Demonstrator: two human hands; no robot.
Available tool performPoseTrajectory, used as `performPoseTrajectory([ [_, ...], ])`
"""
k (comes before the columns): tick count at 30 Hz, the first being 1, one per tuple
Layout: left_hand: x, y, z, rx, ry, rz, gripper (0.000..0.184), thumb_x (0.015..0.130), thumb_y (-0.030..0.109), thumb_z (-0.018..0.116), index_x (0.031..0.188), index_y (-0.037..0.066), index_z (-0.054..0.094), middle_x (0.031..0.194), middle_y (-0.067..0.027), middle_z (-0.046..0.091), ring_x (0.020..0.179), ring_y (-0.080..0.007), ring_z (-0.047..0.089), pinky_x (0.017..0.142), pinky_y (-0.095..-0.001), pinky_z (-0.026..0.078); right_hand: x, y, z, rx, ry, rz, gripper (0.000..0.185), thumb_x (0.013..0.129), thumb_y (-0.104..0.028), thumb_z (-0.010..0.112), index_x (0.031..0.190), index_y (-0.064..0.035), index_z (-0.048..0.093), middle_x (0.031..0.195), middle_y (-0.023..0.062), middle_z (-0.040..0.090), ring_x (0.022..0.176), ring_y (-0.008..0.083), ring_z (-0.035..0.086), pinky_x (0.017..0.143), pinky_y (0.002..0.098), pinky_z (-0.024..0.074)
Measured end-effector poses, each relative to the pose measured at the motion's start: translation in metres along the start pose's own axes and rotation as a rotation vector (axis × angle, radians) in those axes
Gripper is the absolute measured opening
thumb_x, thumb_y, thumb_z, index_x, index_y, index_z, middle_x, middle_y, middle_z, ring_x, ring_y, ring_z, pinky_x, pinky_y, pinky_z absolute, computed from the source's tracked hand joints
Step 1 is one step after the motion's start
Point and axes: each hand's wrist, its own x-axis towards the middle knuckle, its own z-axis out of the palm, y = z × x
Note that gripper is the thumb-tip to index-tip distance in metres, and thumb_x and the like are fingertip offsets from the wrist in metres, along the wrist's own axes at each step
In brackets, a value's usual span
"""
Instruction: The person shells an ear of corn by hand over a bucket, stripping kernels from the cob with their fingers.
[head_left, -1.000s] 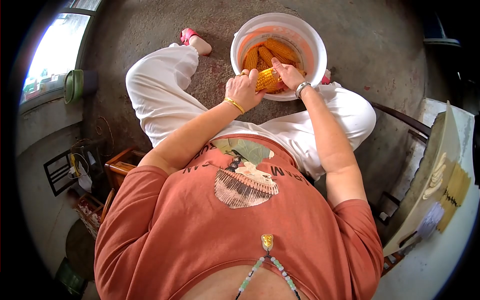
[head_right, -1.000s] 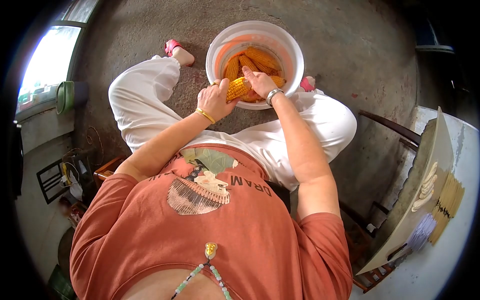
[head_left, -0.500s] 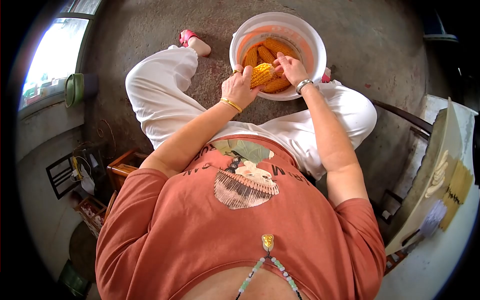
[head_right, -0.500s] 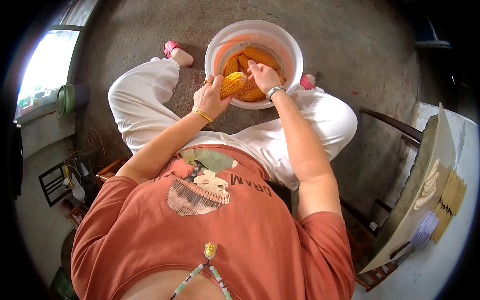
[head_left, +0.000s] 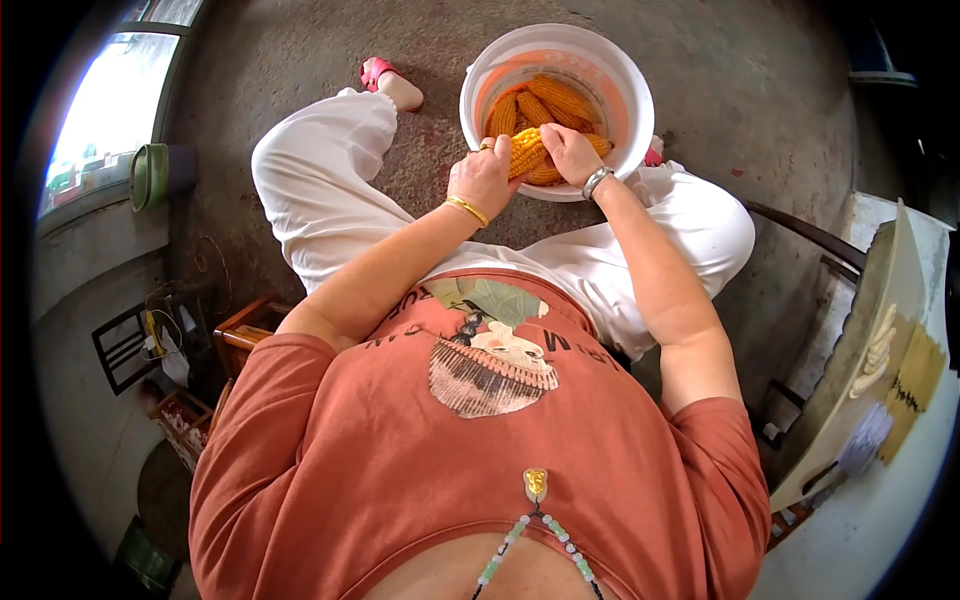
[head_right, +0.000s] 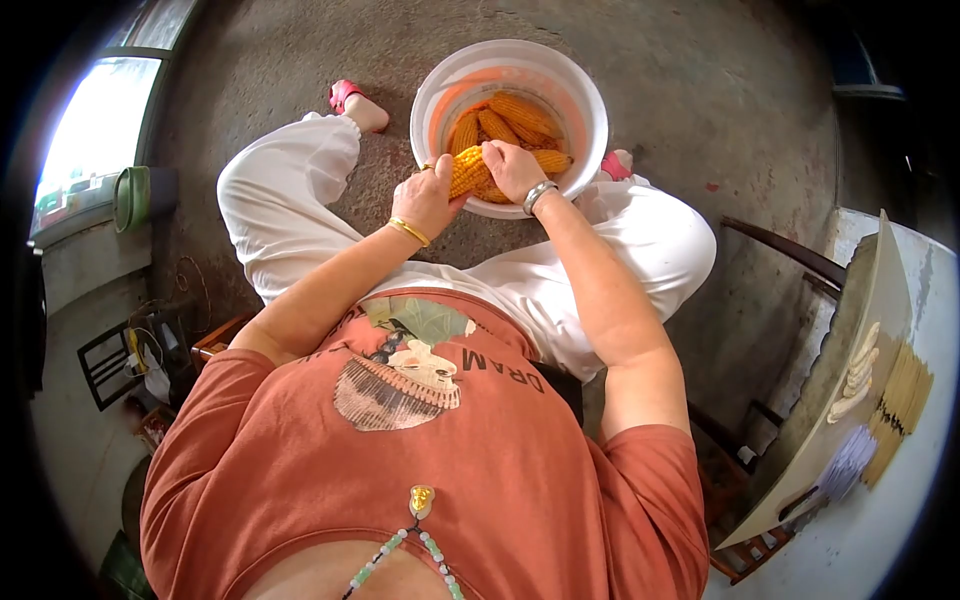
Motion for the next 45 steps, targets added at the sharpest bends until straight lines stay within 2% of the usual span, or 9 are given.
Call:
performPoseTrajectory([
  [8,0.002,-0.003,0.002,-0.039,-0.017,-0.040,0.048,0.081,0.036,0.068,0.105,0.003,0.043,0.089,-0.0176,0.060,0.075,-0.0349,0.065,0.063,-0.0430,0.053,-0.004,-0.007,-0.001,0.153,0.028,-0.085,0.046,0.098,-0.040,0.039,0.104,-0.0011,0.061,0.084,0.0166,0.065,0.079,0.0298,0.063,0.074,0.0384,0.0492],
  [11,0.001,-0.002,0.000,-0.015,-0.013,-0.029,0.047,0.081,0.038,0.068,0.102,0.003,0.044,0.089,-0.0166,0.060,0.075,-0.0332,0.066,0.062,-0.0425,0.053,-0.007,-0.016,-0.006,0.294,-0.054,0.030,0.051,0.098,-0.047,0.040,0.097,-0.0010,0.062,0.077,0.0138,0.062,0.073,0.0261,0.060,0.070,0.0371,0.0481],
  [17,0.000,0.000,0.000,0.015,-0.004,-0.003,0.048,0.081,0.038,0.068,0.103,0.003,0.044,0.089,-0.0161,0.060,0.075,-0.0328,0.066,0.063,-0.0425,0.054,0.001,0.002,-0.002,0.010,-0.069,-0.022,0.059,0.096,-0.055,0.040,0.085,-0.0001,0.058,0.077,0.0122,0.062,0.073,0.0239,0.058,0.068,0.0357,0.0448],
  [26,0.000,-0.002,-0.001,-0.015,-0.008,-0.008,0.047,0.081,0.039,0.068,0.100,0.004,0.045,0.089,-0.0159,0.061,0.074,-0.0332,0.066,0.063,-0.0430,0.054,0.002,0.008,-0.003,0.175,-0.160,-0.068,0.047,0.099,-0.042,0.041,0.110,0.0010,0.058,0.097,0.0161,0.064,0.092,0.0257,0.060,0.082,0.0339,0.0463],
  [32,0.006,-0.003,-0.003,-0.043,-0.066,-0.051,0.047,0.080,0.040,0.068,0.099,0.003,0.046,0.090,-0.0171,0.062,0.075,-0.0341,0.066,0.064,-0.0430,0.054,-0.005,-0.004,-0.004,0.045,-0.041,-0.154,0.041,0.100,-0.034,0.041,0.110,0.0019,0.058,0.099,0.0176,0.065,0.094,0.0285,0.062,0.084,0.0354,0.0465],
  [35,0.007,-0.006,0.000,-0.041,-0.062,-0.059,0.048,0.080,0.040,0.068,0.099,0.003,0.046,0.090,-0.0173,0.062,0.076,-0.0343,0.066,0.065,-0.0432,0.054,-0.001,0.005,0.002,0.120,0.040,-0.168,0.043,0.100,-0.038,0.041,0.107,0.0006,0.060,0.089,0.0139,0.064,0.083,0.0241,0.062,0.076,0.0337,0.0478],
  [38,0.007,-0.004,0.001,-0.052,-0.052,-0.060,0.048,0.080,0.040,0.068,0.099,0.003,0.046,0.089,-0.0172,0.062,0.076,-0.0344,0.066,0.065,-0.0437,0.054,-0.005,-0.010,-0.007,0.293,-0.056,0.041,0.050,0.098,-0.047,0.042,0.102,-0.0013,0.061,0.079,0.0086,0.061,0.073,0.0177,0.058,0.068,0.0310,0.0470],
  [41,0.006,-0.004,0.001,-0.050,-0.040,-0.056,0.047,0.080,0.040,0.068,0.099,0.003,0.046,0.089,-0.0170,0.061,0.075,-0.0343,0.066,0.065,-0.0438,0.054,-0.001,-0.005,-0.004,0.261,-0.031,-0.078,0.056,0.096,-0.055,0.042,0.099,-0.0027,0.062,0.073,0.0041,0.056,0.067,0.0123,0.054,0.063,0.0288,0.0449],
  [45,0.006,-0.002,-0.001,-0.035,-0.040,-0.041,0.047,0.080,0.039,0.068,0.099,0.003,0.045,0.088,-0.0170,0.061,0.075,-0.0341,0.066,0.065,-0.0433,0.054,0.001,0.001,-0.003,0.089,-0.020,-0.137,0.058,0.094,-0.057,0.043,0.098,-0.0023,0.061,0.076,0.0096,0.060,0.070,0.0200,0.058,0.065,0.0323,0.0459],
])
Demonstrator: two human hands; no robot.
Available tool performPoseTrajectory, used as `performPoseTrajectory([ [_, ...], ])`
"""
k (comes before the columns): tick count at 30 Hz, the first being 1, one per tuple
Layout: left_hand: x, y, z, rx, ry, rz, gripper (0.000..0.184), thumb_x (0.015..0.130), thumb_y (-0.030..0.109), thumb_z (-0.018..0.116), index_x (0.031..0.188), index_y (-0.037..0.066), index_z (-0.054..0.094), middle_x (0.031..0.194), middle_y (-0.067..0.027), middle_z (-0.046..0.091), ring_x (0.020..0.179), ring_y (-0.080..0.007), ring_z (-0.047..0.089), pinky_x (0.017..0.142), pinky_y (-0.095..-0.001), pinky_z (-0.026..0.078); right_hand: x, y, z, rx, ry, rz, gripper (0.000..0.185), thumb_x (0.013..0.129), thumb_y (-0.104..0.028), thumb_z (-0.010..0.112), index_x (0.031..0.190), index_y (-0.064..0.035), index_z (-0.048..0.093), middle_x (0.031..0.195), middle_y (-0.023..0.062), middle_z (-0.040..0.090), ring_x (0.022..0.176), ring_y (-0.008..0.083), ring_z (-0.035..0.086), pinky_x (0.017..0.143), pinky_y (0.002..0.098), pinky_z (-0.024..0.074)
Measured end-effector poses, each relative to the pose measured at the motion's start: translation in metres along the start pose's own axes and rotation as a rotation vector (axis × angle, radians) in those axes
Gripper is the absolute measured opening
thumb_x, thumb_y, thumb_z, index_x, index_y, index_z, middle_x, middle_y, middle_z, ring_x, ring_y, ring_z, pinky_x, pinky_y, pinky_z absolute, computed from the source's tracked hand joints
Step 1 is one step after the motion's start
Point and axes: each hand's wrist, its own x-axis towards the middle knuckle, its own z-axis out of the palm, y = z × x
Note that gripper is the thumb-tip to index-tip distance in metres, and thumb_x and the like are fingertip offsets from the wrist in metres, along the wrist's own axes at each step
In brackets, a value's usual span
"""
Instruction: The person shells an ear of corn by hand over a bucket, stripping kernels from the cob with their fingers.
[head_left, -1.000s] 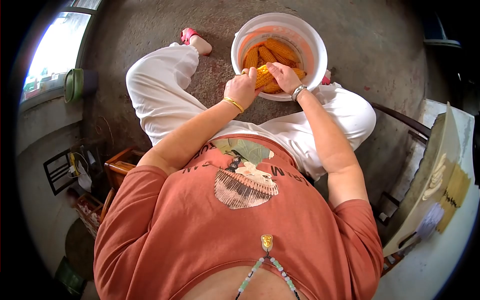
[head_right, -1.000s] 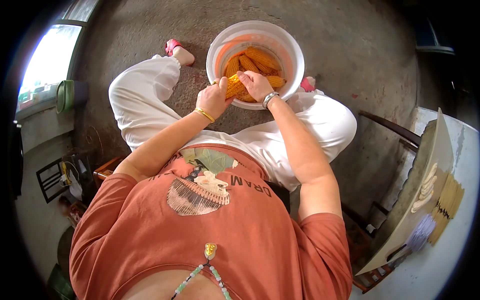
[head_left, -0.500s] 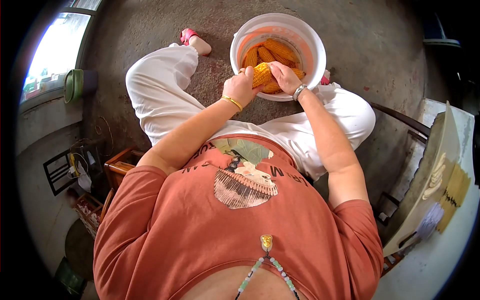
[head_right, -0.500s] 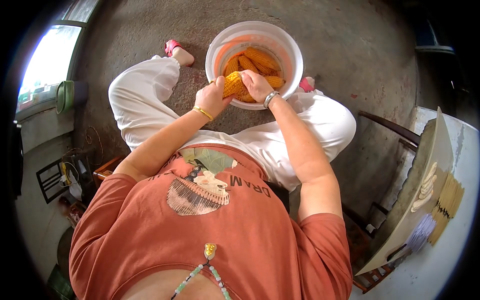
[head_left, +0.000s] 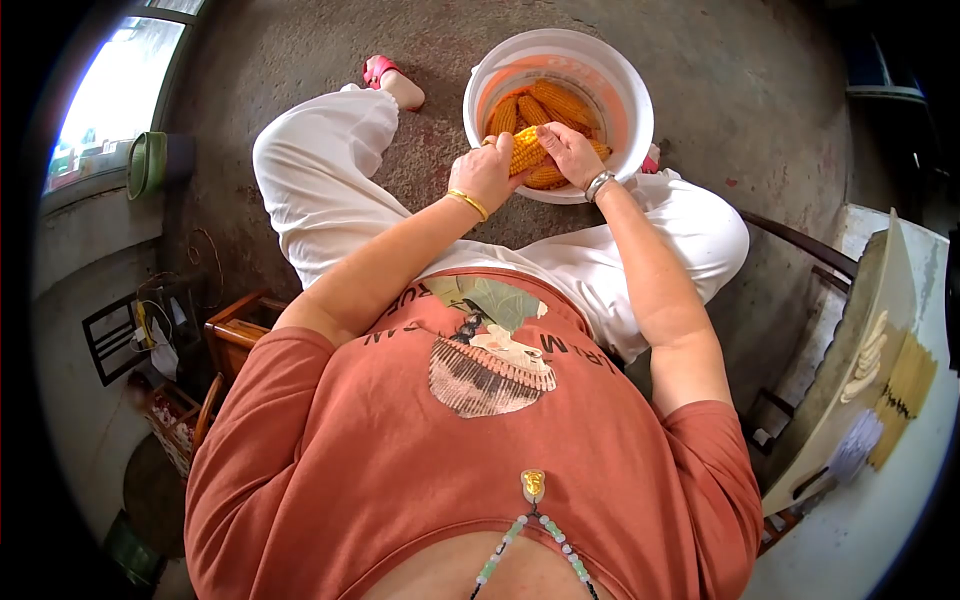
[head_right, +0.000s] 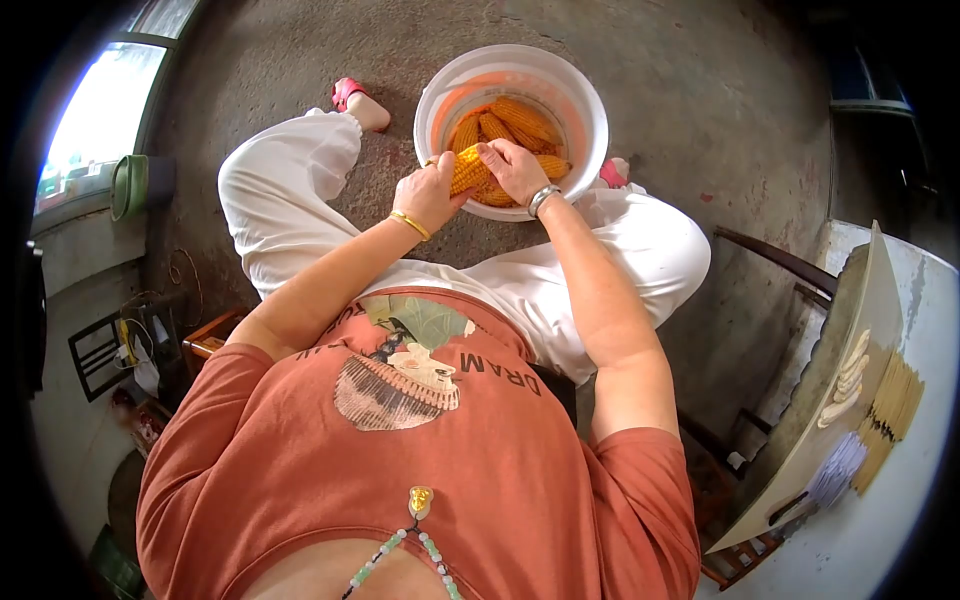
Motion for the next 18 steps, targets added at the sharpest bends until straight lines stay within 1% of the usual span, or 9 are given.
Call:
performPoseTrajectory([
  [2,0.000,-0.001,0.001,0.002,0.019,0.022,0.046,0.081,0.040,0.068,0.099,0.003,0.045,0.088,-0.0170,0.061,0.075,-0.0340,0.066,0.065,-0.0430,0.054,-0.002,-0.002,0.002,-0.056,0.024,0.000,0.057,0.094,-0.056,0.043,0.098,-0.0023,0.060,0.079,0.0136,0.062,0.073,0.0259,0.061,0.066,0.0349,0.0466],
  [5,0.001,-0.001,0.001,-0.001,0.017,0.029,0.046,0.081,0.040,0.067,0.099,0.003,0.045,0.088,-0.0171,0.061,0.075,-0.0340,0.066,0.065,-0.0429,0.054,-0.006,-0.014,0.002,-0.100,0.042,0.003,0.050,0.097,-0.049,0.043,0.099,-0.0019,0.060,0.084,0.0191,0.063,0.079,0.0347,0.062,0.069,0.0385,0.0477],
  [8,0.000,-0.003,0.002,-0.012,0.007,0.023,0.046,0.081,0.040,0.068,0.098,0.003,0.045,0.087,-0.0172,0.061,0.075,-0.0341,0.066,0.064,-0.0429,0.054,-0.005,-0.009,0.006,-0.157,0.171,-0.077,0.044,0.099,-0.040,0.041,0.099,-0.0005,0.060,0.085,0.0208,0.064,0.080,0.0366,0.063,0.070,0.0393,0.0485],
  [11,0.001,-0.003,0.002,-0.021,0.002,0.018,0.046,0.081,0.040,0.068,0.098,0.003,0.045,0.087,-0.0173,0.061,0.075,-0.0342,0.066,0.064,-0.0428,0.054,-0.004,-0.012,0.004,-0.214,0.163,-0.081,0.041,0.099,-0.035,0.039,0.098,0.0007,0.061,0.084,0.0215,0.064,0.078,0.0361,0.063,0.070,0.0394,0.0489],
  [14,0.000,-0.001,0.002,-0.010,0.006,0.016,0.047,0.081,0.040,0.068,0.099,0.003,0.045,0.087,-0.0172,0.061,0.075,-0.0342,0.066,0.064,-0.0429,0.054,-0.002,-0.002,0.003,-0.008,0.176,0.047,0.045,0.098,-0.039,0.041,0.096,0.0009,0.061,0.083,0.0215,0.065,0.079,0.0355,0.063,0.070,0.0392,0.0490],
  [17,-0.001,0.001,0.001,0.000,-0.010,0.010,0.047,0.081,0.039,0.068,0.101,0.003,0.045,0.088,-0.0167,0.061,0.075,-0.0339,0.066,0.065,-0.0430,0.054,-0.001,0.001,0.003,0.092,0.123,0.135,0.048,0.097,-0.044,0.043,0.095,0.0009,0.062,0.084,0.0210,0.065,0.080,0.0351,0.063,0.070,0.0384,0.0491],
  [18,-0.001,0.002,0.000,0.002,-0.019,0.006,0.047,0.081,0.039,0.067,0.101,0.003,0.045,0.088,-0.0166,0.060,0.075,-0.0338,0.066,0.065,-0.0430,0.054,-0.002,-0.003,0.002,0.010,0.102,0.091,0.050,0.096,-0.045,0.044,0.095,0.0010,0.062,0.084,0.0209,0.065,0.079,0.0347,0.063,0.071,0.0380,0.0491],
])
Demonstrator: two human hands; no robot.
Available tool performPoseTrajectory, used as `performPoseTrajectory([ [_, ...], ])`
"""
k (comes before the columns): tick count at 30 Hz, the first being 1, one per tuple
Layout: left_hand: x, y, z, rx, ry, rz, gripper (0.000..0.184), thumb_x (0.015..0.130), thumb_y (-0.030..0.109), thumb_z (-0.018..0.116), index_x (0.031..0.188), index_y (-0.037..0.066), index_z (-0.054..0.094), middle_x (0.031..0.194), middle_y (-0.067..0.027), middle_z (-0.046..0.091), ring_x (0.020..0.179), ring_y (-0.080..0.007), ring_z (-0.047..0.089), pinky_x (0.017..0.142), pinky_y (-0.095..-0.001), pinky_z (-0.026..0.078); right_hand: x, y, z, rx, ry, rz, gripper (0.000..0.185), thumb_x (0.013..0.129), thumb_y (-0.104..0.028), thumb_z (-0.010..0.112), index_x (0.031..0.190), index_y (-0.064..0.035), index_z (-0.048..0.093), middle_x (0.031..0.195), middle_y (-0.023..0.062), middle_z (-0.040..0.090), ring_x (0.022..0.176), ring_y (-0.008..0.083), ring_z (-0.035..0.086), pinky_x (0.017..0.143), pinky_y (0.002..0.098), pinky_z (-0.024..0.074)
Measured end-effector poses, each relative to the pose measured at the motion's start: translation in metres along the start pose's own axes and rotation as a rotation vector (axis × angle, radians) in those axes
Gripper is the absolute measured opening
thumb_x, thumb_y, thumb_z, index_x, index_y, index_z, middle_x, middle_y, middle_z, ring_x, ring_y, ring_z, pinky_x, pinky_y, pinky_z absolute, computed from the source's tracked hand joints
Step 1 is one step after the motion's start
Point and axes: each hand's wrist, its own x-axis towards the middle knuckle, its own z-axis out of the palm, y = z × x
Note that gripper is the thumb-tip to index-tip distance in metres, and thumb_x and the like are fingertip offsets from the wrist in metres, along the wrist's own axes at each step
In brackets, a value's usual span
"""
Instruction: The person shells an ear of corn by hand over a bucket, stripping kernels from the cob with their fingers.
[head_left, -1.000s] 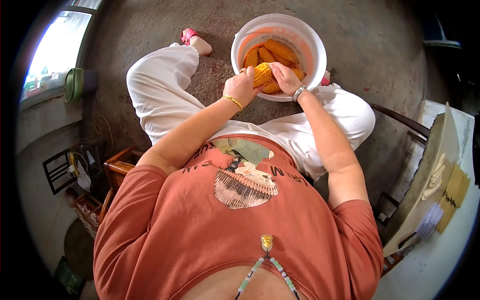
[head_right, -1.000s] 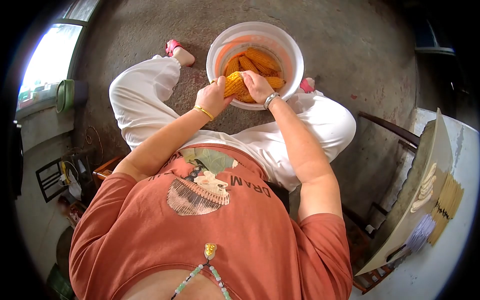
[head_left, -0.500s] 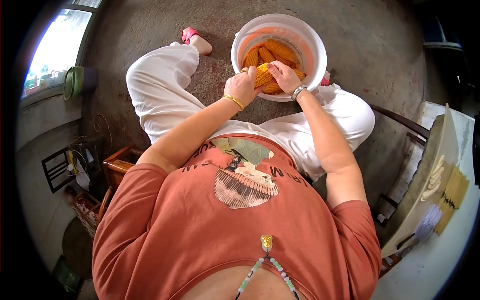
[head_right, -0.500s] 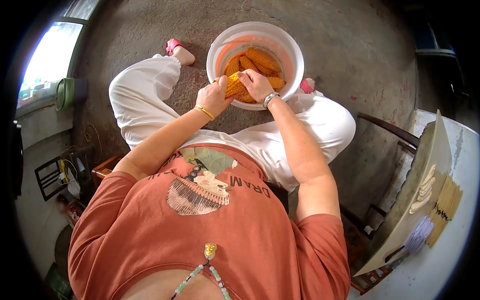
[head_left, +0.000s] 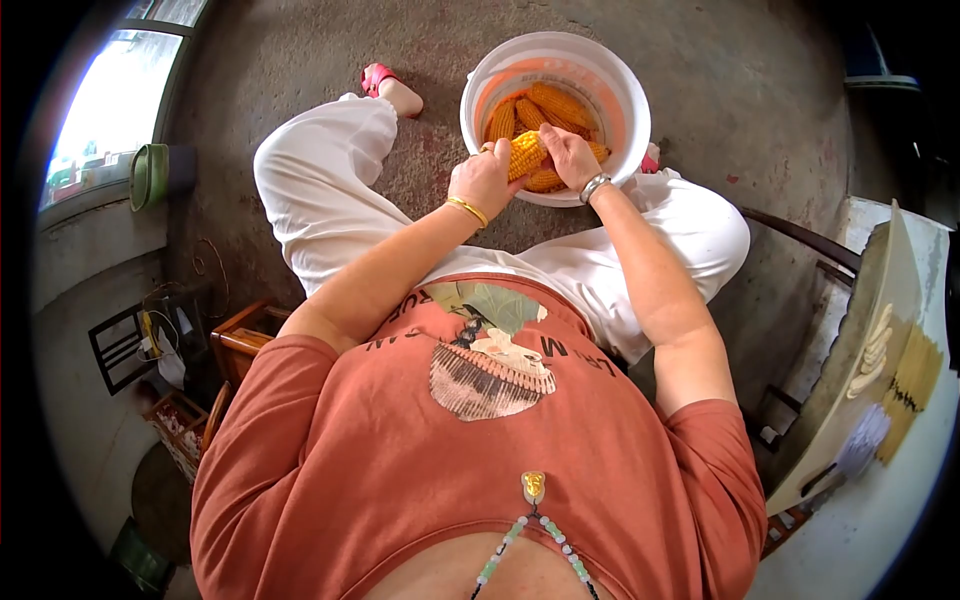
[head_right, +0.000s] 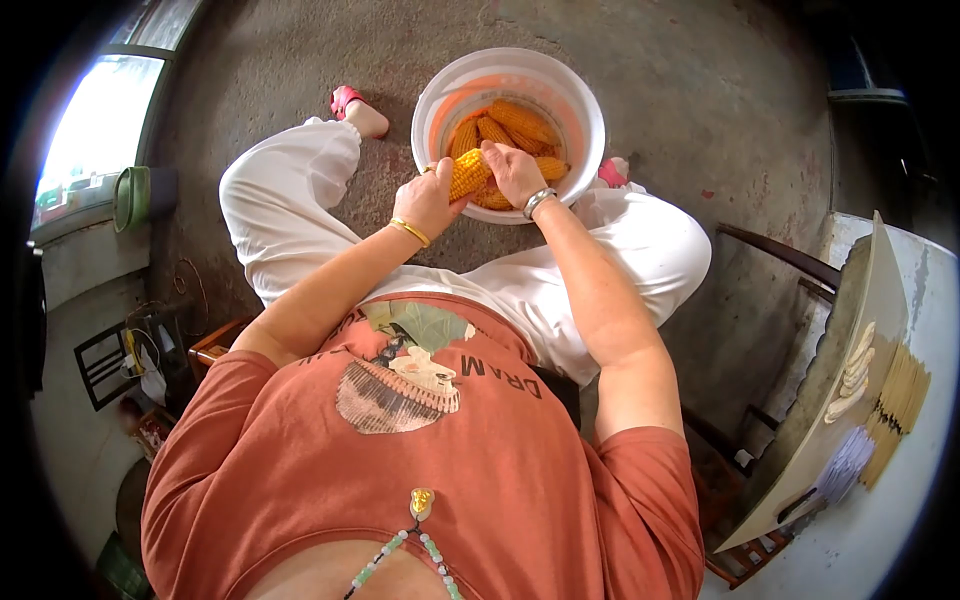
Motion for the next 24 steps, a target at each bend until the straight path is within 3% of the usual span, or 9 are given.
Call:
performPoseTrajectory([
  [5,-0.002,0.001,-0.001,0.039,0.007,0.035,0.048,0.082,0.037,0.067,0.106,0.002,0.045,0.092,-0.0167,0.060,0.077,-0.0337,0.066,0.065,-0.0428,0.054,-0.004,-0.008,-0.001,-0.185,-0.040,-0.096,0.055,0.095,-0.051,0.044,0.095,0.0005,0.062,0.083,0.0196,0.064,0.076,0.0323,0.062,0.069,0.0366,0.0485],
  [8,-0.002,0.001,-0.001,0.027,-0.005,0.027,0.048,0.082,0.037,0.067,0.107,0.002,0.045,0.094,-0.0167,0.060,0.078,-0.0335,0.066,0.066,-0.0428,0.054,0.001,0.000,-0.002,-0.028,-0.069,-0.066,0.056,0.095,-0.053,0.043,0.094,-0.0003,0.062,0.082,0.0188,0.063,0.075,0.0314,0.061,0.069,0.0365,0.0479],
  [11,-0.001,0.002,-0.002,0.032,-0.004,0.017,0.048,0.081,0.035,0.068,0.106,0.002,0.043,0.093,-0.0177,0.060,0.079,-0.0338,0.066,0.066,-0.0424,0.054,0.002,0.003,-0.003,-0.069,-0.074,-0.051,0.054,0.095,-0.051,0.043,0.094,-0.0009,0.061,0.083,0.0184,0.063,0.075,0.0310,0.060,0.069,0.0365,0.0475],
  [15,-0.001,0.002,0.001,0.049,0.029,0.038,0.047,0.080,0.034,0.069,0.105,0.003,0.044,0.090,-0.0172,0.061,0.077,-0.0333,0.066,0.064,-0.0419,0.054,-0.002,-0.006,-0.007,-0.151,-0.096,-0.066,0.047,0.096,-0.046,0.044,0.099,-0.0018,0.061,0.088,0.0206,0.064,0.082,0.0340,0.062,0.073,0.0383,0.0485],
  [17,-0.001,0.002,0.001,0.049,0.038,0.036,0.048,0.078,0.032,0.071,0.105,0.003,0.044,0.084,-0.0155,0.062,0.072,-0.0326,0.067,0.061,-0.0416,0.054,-0.004,-0.005,-0.002,-0.148,-0.044,-0.185,0.044,0.096,-0.043,0.044,0.102,-0.0029,0.061,0.091,0.0219,0.064,0.086,0.0358,0.063,0.074,0.0399,0.0490],
  [19,-0.004,0.004,-0.001,0.126,0.079,0.042,0.051,0.074,0.031,0.073,0.104,0.001,0.046,0.077,-0.0128,0.063,0.067,-0.0301,0.067,0.058,-0.0401,0.055,-0.003,-0.007,-0.001,-0.155,-0.046,-0.144,0.041,0.095,-0.040,0.044,0.106,-0.0042,0.062,0.096,0.0229,0.064,0.092,0.0375,0.063,0.078,0.0416,0.0490],
  [22,-0.006,0.005,0.000,0.194,0.065,0.019,0.056,0.071,0.034,0.074,0.107,0.001,0.047,0.090,-0.0144,0.063,0.072,-0.0264,0.068,0.058,-0.0376,0.055,0.000,0.015,0.000,-0.147,0.005,-0.162,0.045,0.097,-0.036,0.042,0.114,0.0016,0.060,0.110,0.0249,0.062,0.105,0.0383,0.060,0.089,0.0406,0.0474],
  [24,-0.004,0.004,0.003,0.126,0.040,0.009,0.060,0.068,0.033,0.076,0.107,0.000,0.044,0.090,-0.0142,0.061,0.074,-0.0266,0.067,0.060,-0.0372,0.055,0.001,0.008,-0.002,-0.192,0.013,-0.131,0.043,0.097,-0.034,0.042,0.109,0.0025,0.061,0.097,0.0282,0.062,0.092,0.0416,0.062,0.079,0.0425,0.0488],
])
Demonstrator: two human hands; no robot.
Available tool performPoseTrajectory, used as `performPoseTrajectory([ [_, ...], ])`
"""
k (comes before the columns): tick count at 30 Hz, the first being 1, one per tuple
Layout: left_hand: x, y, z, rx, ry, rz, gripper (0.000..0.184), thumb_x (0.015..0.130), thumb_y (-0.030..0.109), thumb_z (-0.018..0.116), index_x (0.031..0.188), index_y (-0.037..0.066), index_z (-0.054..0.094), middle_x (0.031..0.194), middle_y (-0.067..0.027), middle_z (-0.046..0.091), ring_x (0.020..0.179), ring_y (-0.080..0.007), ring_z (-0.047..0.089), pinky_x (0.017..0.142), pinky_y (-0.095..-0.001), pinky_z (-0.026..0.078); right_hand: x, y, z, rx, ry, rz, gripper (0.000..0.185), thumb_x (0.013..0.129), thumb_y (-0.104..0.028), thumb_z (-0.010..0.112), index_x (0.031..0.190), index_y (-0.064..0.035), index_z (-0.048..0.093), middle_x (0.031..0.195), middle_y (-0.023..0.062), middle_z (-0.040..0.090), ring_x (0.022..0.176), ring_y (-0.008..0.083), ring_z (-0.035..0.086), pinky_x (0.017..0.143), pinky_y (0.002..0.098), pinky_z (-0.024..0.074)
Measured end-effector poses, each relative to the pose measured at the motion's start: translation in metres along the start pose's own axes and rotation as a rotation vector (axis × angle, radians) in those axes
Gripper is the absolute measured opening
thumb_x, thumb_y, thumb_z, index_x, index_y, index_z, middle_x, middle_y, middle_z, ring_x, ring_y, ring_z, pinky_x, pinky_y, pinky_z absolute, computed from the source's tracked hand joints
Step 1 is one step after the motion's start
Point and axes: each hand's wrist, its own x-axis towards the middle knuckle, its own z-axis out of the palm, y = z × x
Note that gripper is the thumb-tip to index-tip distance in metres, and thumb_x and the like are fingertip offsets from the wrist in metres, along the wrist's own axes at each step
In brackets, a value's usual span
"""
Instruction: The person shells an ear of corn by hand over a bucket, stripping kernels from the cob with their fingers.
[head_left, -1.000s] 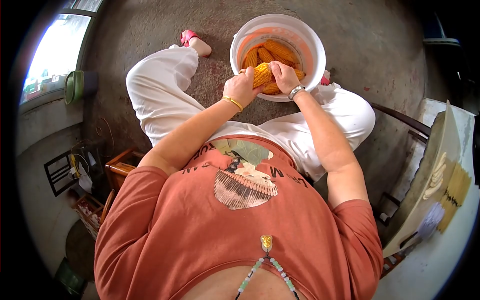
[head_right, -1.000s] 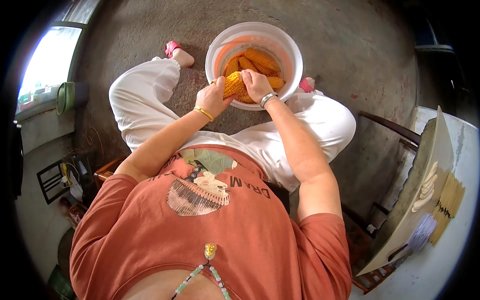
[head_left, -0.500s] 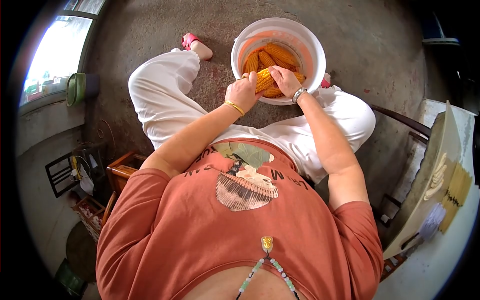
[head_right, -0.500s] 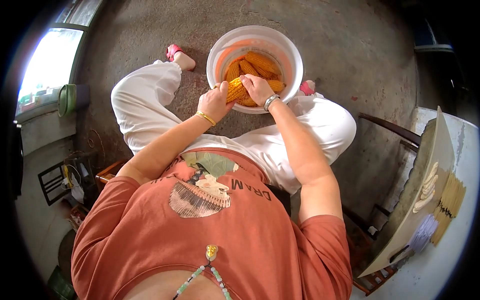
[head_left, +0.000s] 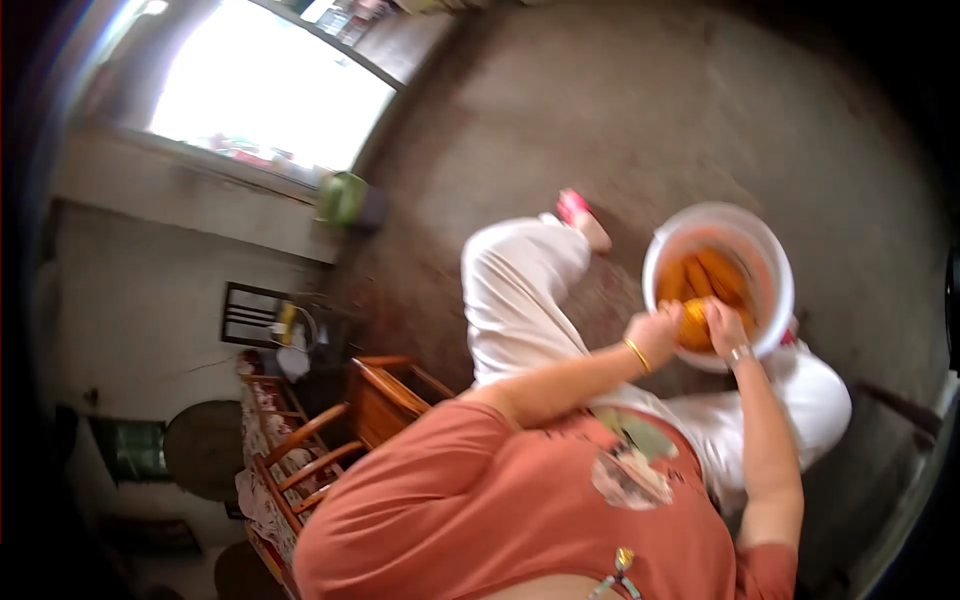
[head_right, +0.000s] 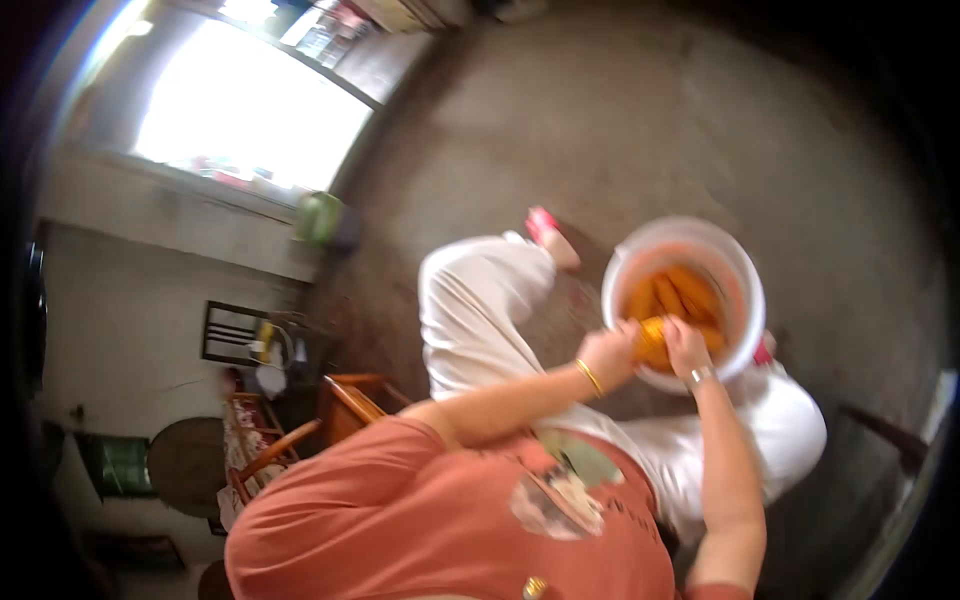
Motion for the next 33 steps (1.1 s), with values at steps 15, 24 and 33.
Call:
performPoseTrajectory([
  [15,-0.004,0.007,-0.006,-0.238,0.029,-0.035,0.049,0.075,0.034,0.070,0.104,0.003,0.047,0.094,-0.0184,0.061,0.082,-0.0347,0.064,0.068,-0.0466,0.052,-0.004,-0.013,-0.001,0.026,-0.034,0.000,0.037,0.096,-0.035,0.046,0.094,-0.0006,0.059,0.083,0.0252,0.060,0.080,0.0402,0.061,0.069,0.0438,0.0466],
  [24,0.006,-0.011,-0.004,-0.299,-0.184,-0.082,0.049,0.078,0.044,0.070,0.101,0.005,0.051,0.088,-0.0229,0.065,0.085,-0.0415,0.063,0.072,-0.0472,0.050,-0.006,-0.001,0.005,0.105,-0.135,-0.064,0.031,0.097,-0.030,0.043,0.107,-0.0039,0.056,0.100,0.0217,0.063,0.095,0.0369,0.060,0.083,0.0405,0.0460],
  [33,0.008,-0.014,0.001,-0.304,-0.146,-0.087,0.056,0.078,0.049,0.068,0.104,0.003,0.049,0.090,-0.0217,0.066,0.084,-0.0372,0.065,0.071,-0.0443,0.051,-0.003,-0.001,0.001,0.202,-0.077,-0.010,0.043,0.099,-0.037,0.040,0.111,-0.0002,0.059,0.102,0.0187,0.065,0.097,0.0290,0.062,0.085,0.0360,0.0461],
])
